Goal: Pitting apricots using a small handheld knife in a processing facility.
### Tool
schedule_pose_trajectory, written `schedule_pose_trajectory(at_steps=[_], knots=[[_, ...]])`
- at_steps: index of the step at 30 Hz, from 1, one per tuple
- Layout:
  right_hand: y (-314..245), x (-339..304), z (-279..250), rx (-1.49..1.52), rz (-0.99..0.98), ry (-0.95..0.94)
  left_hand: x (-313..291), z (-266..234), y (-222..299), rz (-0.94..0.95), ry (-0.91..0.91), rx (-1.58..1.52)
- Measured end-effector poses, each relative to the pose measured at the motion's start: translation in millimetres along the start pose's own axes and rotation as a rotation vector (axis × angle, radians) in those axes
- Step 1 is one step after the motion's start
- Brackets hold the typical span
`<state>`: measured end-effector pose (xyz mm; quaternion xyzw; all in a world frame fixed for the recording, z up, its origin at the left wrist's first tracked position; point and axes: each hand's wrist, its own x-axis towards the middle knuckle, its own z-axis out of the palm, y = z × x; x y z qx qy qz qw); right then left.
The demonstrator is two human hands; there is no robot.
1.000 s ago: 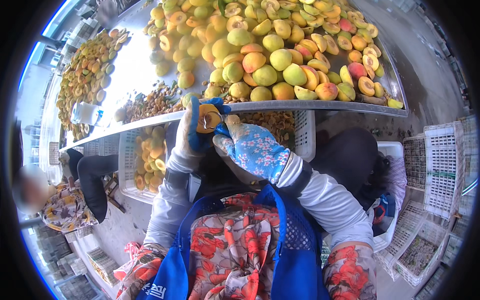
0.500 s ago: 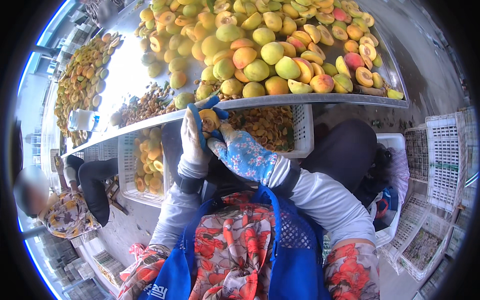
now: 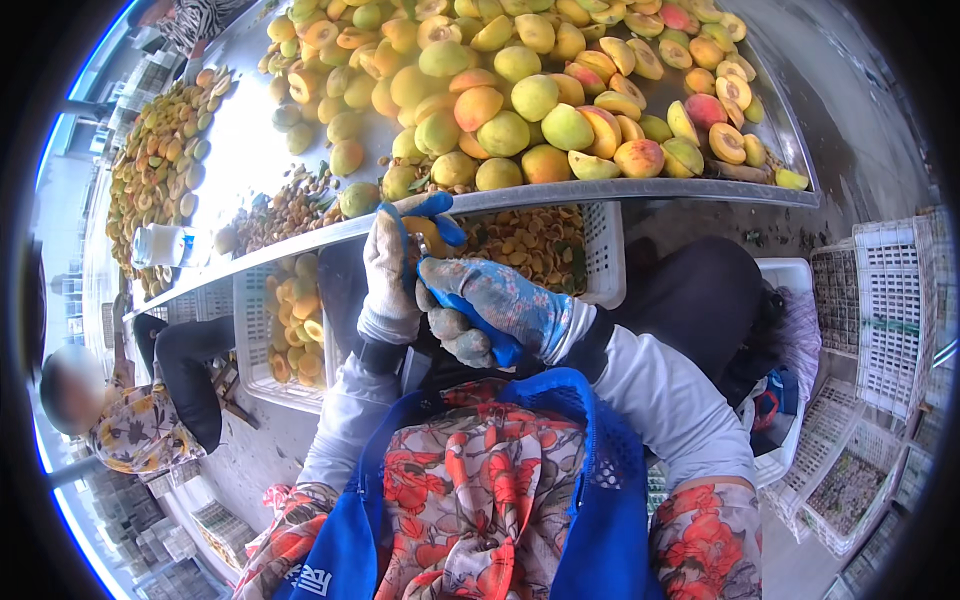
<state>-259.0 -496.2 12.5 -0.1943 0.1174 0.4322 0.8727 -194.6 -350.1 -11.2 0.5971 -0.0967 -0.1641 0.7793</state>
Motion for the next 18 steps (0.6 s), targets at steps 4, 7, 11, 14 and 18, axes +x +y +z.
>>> schedule_pose_trajectory(at_steps=[4,7,11,14,18], knots=[[-2.0,-7.6,-7.5,0.075,0.001,-0.064,6.1,4.5,-6.4,0.042,-0.108,-0.114],[-0.4,-13.0,-16.1,0.116,-0.020,-0.107,8.1,19.1,-12.6,-0.012,-0.085,-0.210],[5.3,-23.9,-24.6,0.039,-0.126,-0.037,7.5,38.6,-16.3,-0.122,0.009,-0.187],[7.8,-31.4,-27.3,-0.021,-0.202,0.077,10.3,47.6,-23.1,-0.177,0.048,-0.224],[8.8,-40.9,-36.7,-0.104,-0.272,0.068,13.9,54.3,-25.7,-0.173,0.069,-0.199]])
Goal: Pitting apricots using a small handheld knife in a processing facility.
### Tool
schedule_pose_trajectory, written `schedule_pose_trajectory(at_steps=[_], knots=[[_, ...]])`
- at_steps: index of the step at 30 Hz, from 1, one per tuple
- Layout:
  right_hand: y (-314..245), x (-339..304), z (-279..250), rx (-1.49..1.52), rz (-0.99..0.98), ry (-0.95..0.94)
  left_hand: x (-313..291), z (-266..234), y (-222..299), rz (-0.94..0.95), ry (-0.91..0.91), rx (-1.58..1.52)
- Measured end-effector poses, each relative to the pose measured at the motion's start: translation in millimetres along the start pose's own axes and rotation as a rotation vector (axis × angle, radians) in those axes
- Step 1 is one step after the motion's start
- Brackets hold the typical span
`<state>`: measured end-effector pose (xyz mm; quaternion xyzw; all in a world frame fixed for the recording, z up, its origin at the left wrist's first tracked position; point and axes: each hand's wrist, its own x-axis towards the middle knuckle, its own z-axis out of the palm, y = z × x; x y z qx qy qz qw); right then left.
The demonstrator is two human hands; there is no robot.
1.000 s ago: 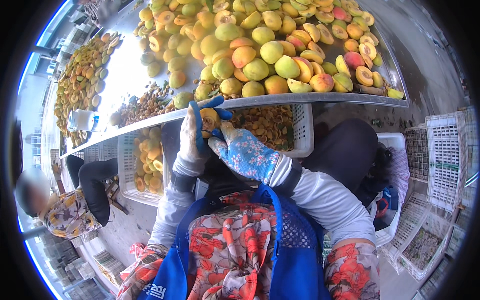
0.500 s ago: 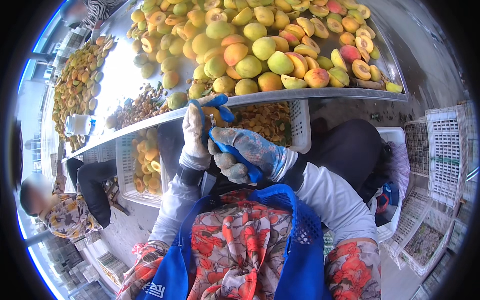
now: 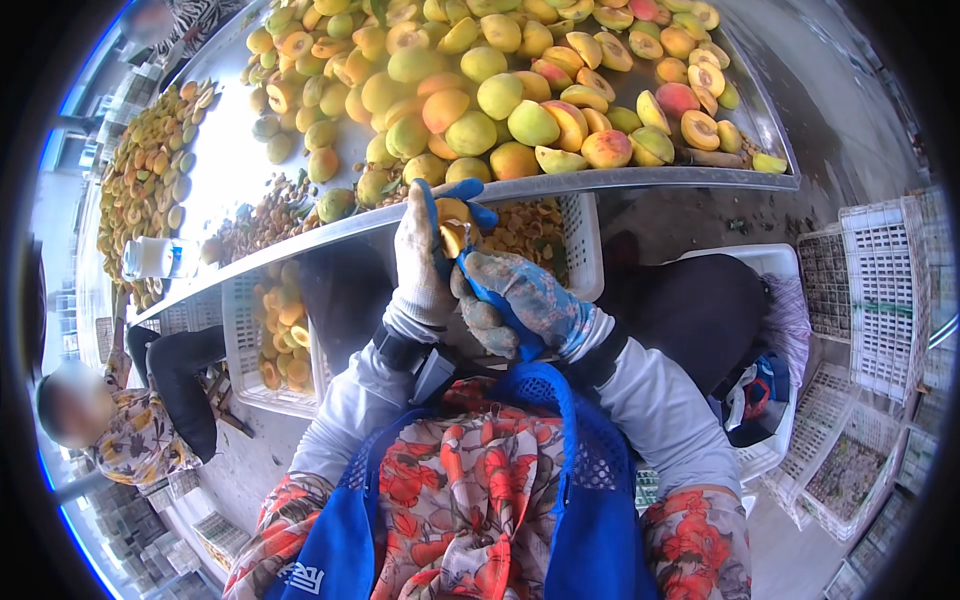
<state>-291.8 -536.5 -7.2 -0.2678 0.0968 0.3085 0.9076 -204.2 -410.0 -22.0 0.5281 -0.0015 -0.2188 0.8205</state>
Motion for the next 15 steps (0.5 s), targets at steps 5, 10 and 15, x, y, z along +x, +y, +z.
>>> schedule_pose_trajectory(at_steps=[5,10,15], knots=[[-14.6,-1.9,-5.9,0.033,-0.065,-0.026,5.0,-4.1,4.5,0.095,0.018,0.075],[-15.6,17.5,-11.7,-0.766,-0.648,0.371,-6.9,10.4,14.0,-0.032,0.063,0.010],[-1.7,36.2,-15.1,-1.380,-0.983,0.572,-2.5,-23.4,-11.8,0.109,-0.093,0.288]])
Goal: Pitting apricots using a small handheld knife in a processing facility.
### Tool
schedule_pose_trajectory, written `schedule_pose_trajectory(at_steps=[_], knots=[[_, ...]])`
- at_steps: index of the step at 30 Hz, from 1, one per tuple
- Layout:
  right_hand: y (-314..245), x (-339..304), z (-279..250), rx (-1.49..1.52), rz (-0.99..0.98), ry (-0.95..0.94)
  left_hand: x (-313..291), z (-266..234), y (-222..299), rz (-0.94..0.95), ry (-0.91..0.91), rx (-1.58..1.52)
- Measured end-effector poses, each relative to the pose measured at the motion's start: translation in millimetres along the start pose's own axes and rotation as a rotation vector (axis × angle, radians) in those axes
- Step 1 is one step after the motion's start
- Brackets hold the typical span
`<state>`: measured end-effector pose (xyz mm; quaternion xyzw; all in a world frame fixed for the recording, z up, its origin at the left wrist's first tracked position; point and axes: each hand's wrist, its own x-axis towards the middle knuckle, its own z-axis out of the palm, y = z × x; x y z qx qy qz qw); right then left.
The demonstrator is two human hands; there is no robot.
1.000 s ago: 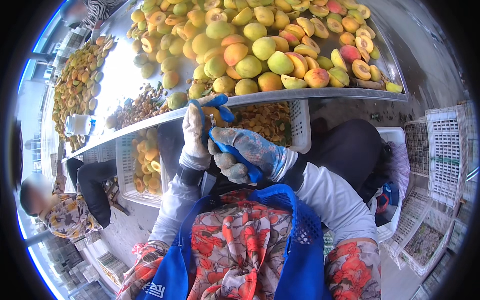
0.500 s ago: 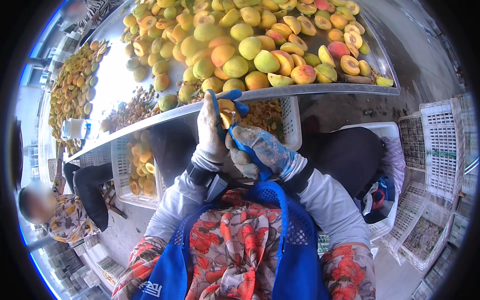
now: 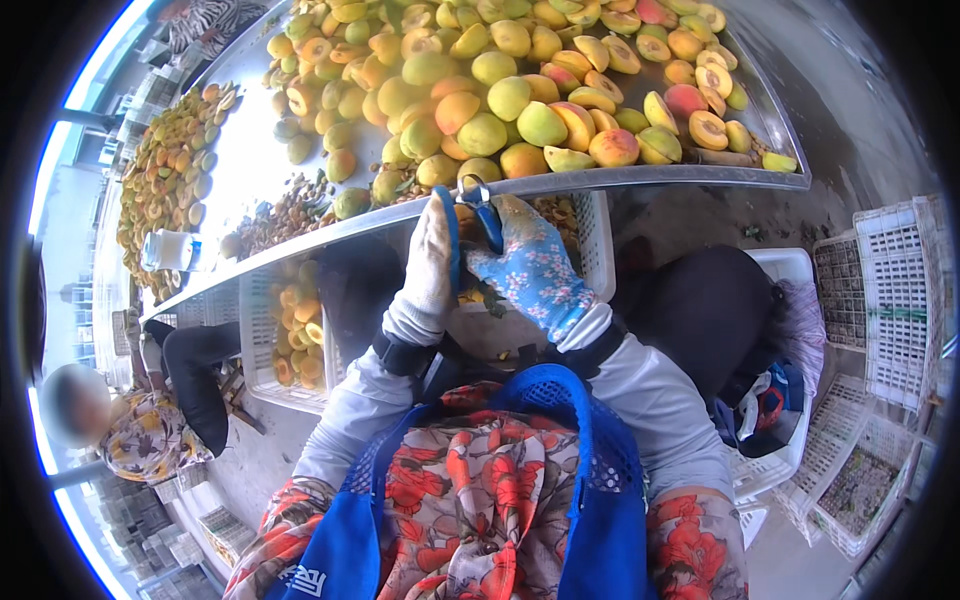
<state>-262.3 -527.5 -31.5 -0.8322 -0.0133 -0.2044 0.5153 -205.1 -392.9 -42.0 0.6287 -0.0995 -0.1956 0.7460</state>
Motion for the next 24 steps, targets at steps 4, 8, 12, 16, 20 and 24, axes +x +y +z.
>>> schedule_pose_trajectory(at_steps=[4,8,12,16,20,24], knots=[[8.7,1.6,-9.4,0.183,0.214,-0.135,-9.2,14.0,-7.7,0.265,0.110,0.369],[5.3,-5.4,-2.2,0.050,0.200,-0.135,-16.4,6.6,-1.0,0.232,0.070,0.532],[7.8,-2.6,-2.9,-0.073,0.131,-0.118,-15.2,-17.8,3.0,-0.080,-0.010,-0.125],[12.7,6.0,-7.6,-0.067,0.169,-0.075,-26.5,-35.0,30.2,-0.253,0.039,-0.163],[-3.8,6.5,7.0,0.129,0.094,-0.120,-24.7,-28.0,14.5,-0.194,-0.005,-0.069],[-2.1,4.0,19.1,0.035,0.109,-0.190,-19.9,-25.8,-0.8,-0.182,-0.022,-0.140]])
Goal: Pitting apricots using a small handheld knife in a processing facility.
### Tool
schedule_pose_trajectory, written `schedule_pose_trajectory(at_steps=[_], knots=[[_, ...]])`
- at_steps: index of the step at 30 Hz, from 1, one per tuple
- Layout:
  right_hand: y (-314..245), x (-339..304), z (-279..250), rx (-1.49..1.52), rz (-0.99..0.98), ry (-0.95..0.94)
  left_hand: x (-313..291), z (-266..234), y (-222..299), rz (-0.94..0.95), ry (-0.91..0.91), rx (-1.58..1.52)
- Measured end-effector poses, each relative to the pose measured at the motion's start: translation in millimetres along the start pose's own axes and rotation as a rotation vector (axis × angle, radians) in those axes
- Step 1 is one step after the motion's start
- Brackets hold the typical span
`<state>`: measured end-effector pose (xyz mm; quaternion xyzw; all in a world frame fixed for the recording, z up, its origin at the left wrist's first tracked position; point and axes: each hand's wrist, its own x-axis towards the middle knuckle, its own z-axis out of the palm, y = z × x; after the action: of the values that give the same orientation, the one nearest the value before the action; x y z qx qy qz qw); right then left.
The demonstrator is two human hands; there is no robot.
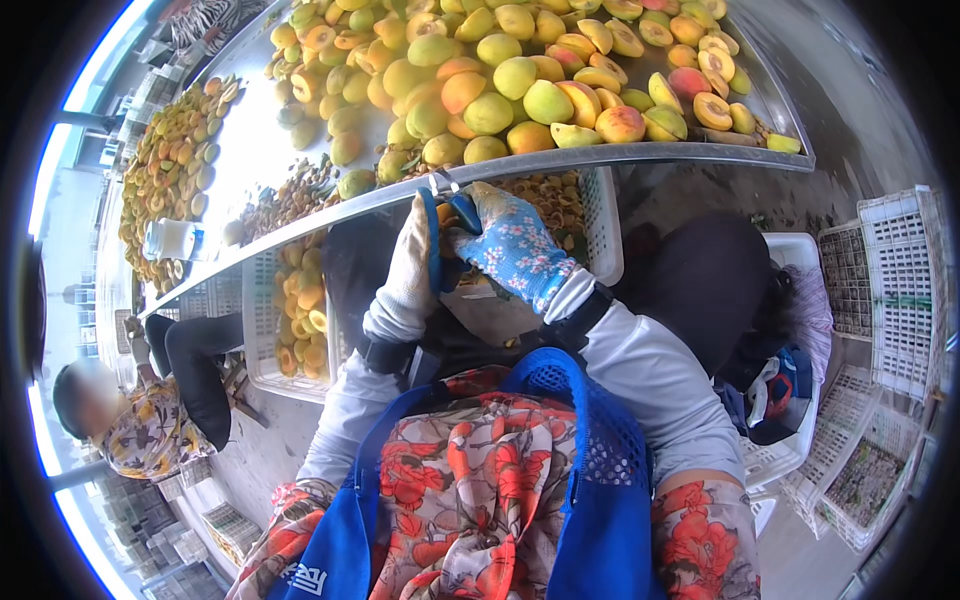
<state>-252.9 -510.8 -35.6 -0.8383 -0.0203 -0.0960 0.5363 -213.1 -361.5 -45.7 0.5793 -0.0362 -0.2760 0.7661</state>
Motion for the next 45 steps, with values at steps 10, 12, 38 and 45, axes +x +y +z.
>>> schedule_pose_trajectory(at_steps=[10,12,38,45], knots=[[16.9,9.9,-16.0,-0.399,0.139,-0.084,-44.3,-41.1,50.4,-0.011,0.108,0.123],[23.7,2.7,-20.4,-0.379,0.032,-0.069,-65.7,-74.3,69.1,0.092,0.249,0.384],[-25.5,6.3,-7.0,0.167,-0.084,-0.005,33.5,-84.7,138.6,0.082,-0.217,0.240],[-19.9,-0.7,18.9,-0.134,-0.179,0.042,-5.5,-29.8,71.6,0.170,-0.193,0.325]])
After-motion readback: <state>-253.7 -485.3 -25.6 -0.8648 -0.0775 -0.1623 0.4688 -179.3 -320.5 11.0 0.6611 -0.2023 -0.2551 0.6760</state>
